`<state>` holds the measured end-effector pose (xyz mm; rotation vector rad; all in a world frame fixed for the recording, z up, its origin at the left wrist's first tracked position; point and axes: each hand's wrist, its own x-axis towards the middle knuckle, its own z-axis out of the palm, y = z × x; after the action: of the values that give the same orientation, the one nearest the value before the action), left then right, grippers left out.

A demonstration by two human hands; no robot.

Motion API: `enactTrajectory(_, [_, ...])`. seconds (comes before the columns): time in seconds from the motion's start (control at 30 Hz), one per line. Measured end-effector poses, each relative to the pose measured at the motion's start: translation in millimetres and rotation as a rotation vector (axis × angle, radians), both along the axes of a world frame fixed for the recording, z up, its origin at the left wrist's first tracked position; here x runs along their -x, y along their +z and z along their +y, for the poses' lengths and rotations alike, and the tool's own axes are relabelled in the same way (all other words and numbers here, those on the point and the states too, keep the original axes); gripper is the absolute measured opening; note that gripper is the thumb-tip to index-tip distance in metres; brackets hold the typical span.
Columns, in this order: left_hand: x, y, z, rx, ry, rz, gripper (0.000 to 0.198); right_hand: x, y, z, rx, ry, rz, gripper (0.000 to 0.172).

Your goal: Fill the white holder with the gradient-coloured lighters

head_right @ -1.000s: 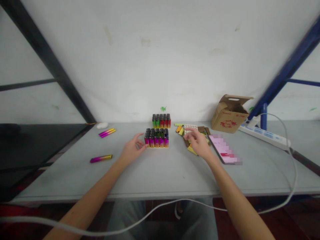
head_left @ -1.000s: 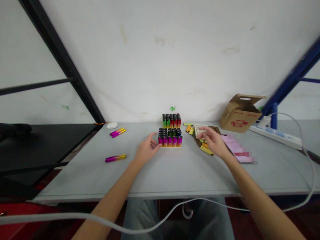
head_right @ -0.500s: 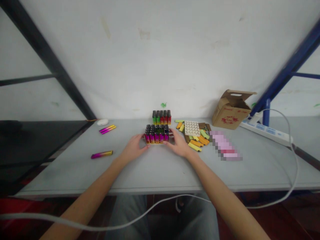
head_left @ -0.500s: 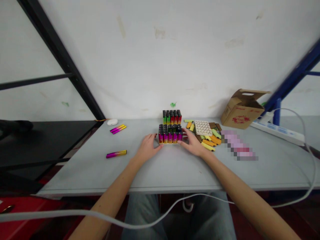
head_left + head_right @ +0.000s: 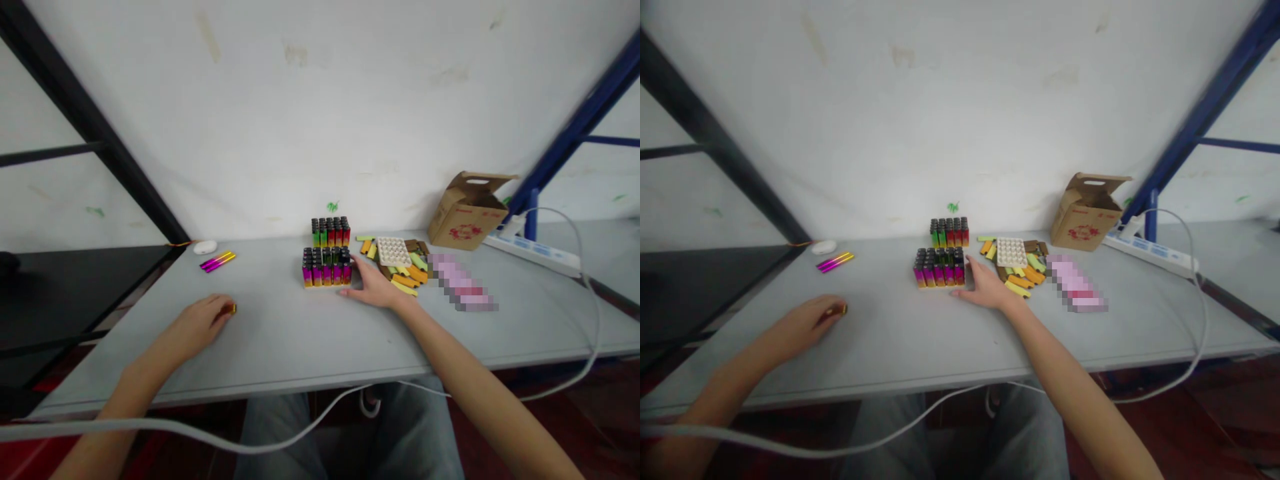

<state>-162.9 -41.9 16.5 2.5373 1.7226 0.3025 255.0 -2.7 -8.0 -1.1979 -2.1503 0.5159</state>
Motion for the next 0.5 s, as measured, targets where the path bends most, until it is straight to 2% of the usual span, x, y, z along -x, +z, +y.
enactTrajectory(0.1, [-10, 0.9, 4, -0.054, 0.048, 0.008, 0.026, 0, -3.2, 1, 0.003, -0.001, 0.004, 0.100])
enactTrajectory(0.17, [-25, 3.4, 7, -0.139, 0.028, -0.040, 0.026, -1, -5.3, 2, -0.003, 0.002, 0.049, 0.094])
enactTrajectory(0.3, [-69, 19.3, 7, -0.443, -0.140, -0.210, 0.024, 0, -2.0, 2, -0.136, -0.100, 0.196, 0.064])
enactTrajectory(0.37, [-95, 32.0, 1, -0.562, -0.262, -0.294, 0.018, 1, 5.7, -2, -0.235, -0.151, 0.264, 0.046])
enactTrajectory(0.43, [-122, 44.3, -8, -0.635, -0.349, -0.347, 0.014, 3, 16.1, -9, -0.326, -0.140, 0.318, 0.031])
enactTrajectory(0.5, [-149, 52.9, -16, -0.659, -0.444, -0.334, 0.013, 6, 26.1, -17, -0.391, -0.110, 0.388, 0.030])
